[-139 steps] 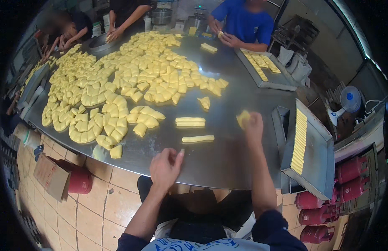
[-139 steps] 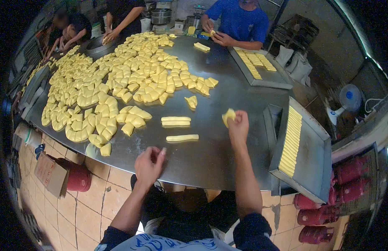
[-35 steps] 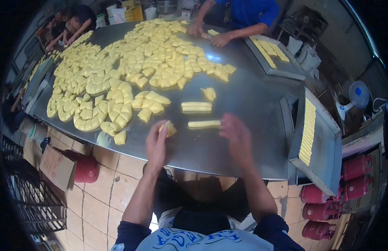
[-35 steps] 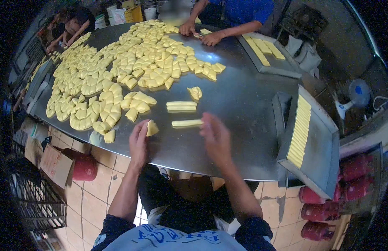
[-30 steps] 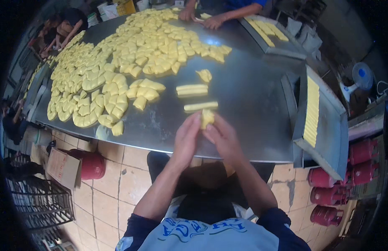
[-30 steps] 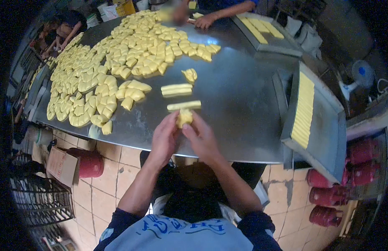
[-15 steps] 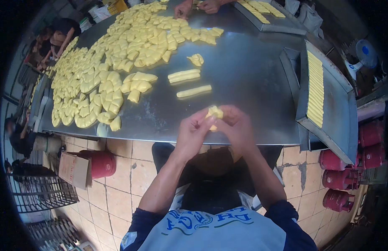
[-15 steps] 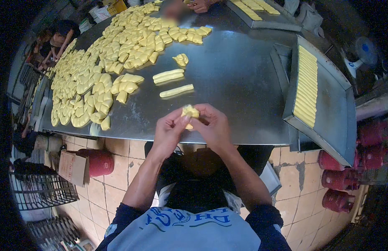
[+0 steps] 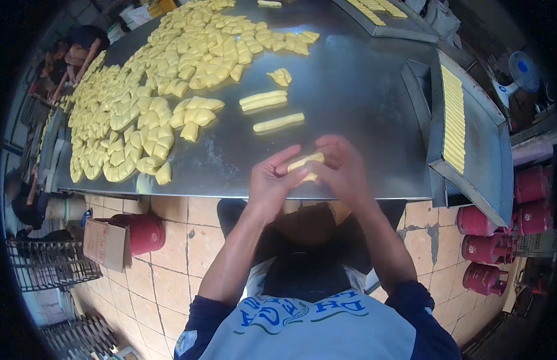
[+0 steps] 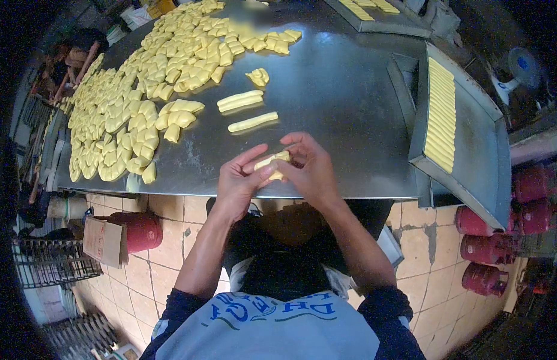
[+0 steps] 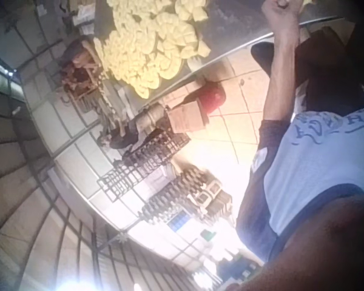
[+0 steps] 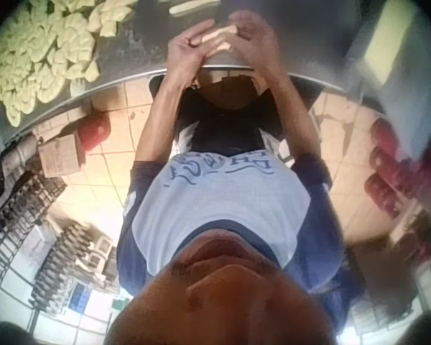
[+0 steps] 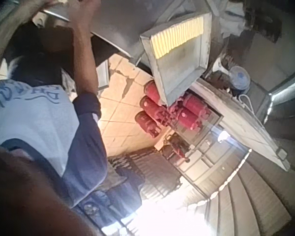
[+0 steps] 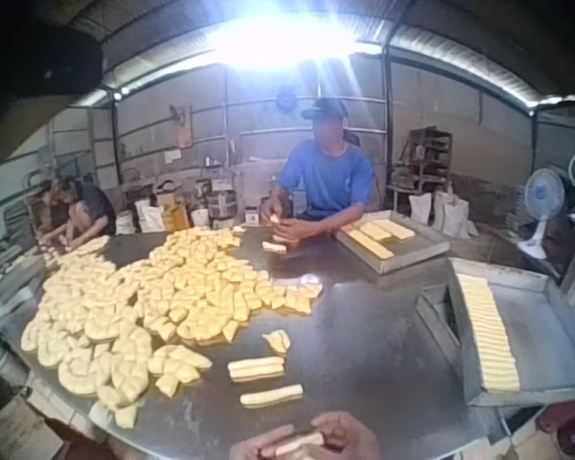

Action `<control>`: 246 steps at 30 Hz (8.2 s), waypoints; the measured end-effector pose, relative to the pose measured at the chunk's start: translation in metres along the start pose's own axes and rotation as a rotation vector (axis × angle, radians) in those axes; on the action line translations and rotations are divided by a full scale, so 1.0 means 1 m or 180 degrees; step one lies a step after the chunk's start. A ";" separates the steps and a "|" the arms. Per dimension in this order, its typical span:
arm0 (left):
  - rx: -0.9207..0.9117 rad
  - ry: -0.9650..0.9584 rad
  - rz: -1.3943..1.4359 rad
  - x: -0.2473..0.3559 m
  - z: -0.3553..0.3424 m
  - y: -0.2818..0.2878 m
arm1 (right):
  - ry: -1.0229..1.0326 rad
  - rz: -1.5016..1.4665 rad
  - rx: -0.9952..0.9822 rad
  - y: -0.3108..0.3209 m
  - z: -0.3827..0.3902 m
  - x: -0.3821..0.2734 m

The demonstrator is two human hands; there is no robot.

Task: The person shapes pieces of dough into long sticks by hand on a metal table and arranges them in rows on a metal tray.

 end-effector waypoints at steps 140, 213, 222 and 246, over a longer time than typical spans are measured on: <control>-0.0128 -0.1318 -0.5295 0.034 -0.031 0.036 | -0.0676 0.4921 -0.1688 0.022 -0.097 0.003; -0.0367 -0.1547 -0.4139 0.026 -0.005 0.044 | 0.1186 0.3656 -0.1095 0.013 -0.049 -0.003; 0.0512 -0.2024 -0.3187 0.038 -0.010 0.060 | 0.0164 0.2112 -0.1029 0.011 -0.052 -0.064; 0.0937 -0.3063 -0.3096 0.028 -0.009 0.063 | -0.0039 0.3548 0.0719 -0.041 -0.242 0.035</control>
Point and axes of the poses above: each hand's wrist, its own z-axis away from the middle knuckle, its own y-axis out of the back of the hand, x = y × z, the point moved 1 cm from there along -z, towards the middle knuckle, and after that the axes turned 12 degrees about z, right-handed, at the moved point
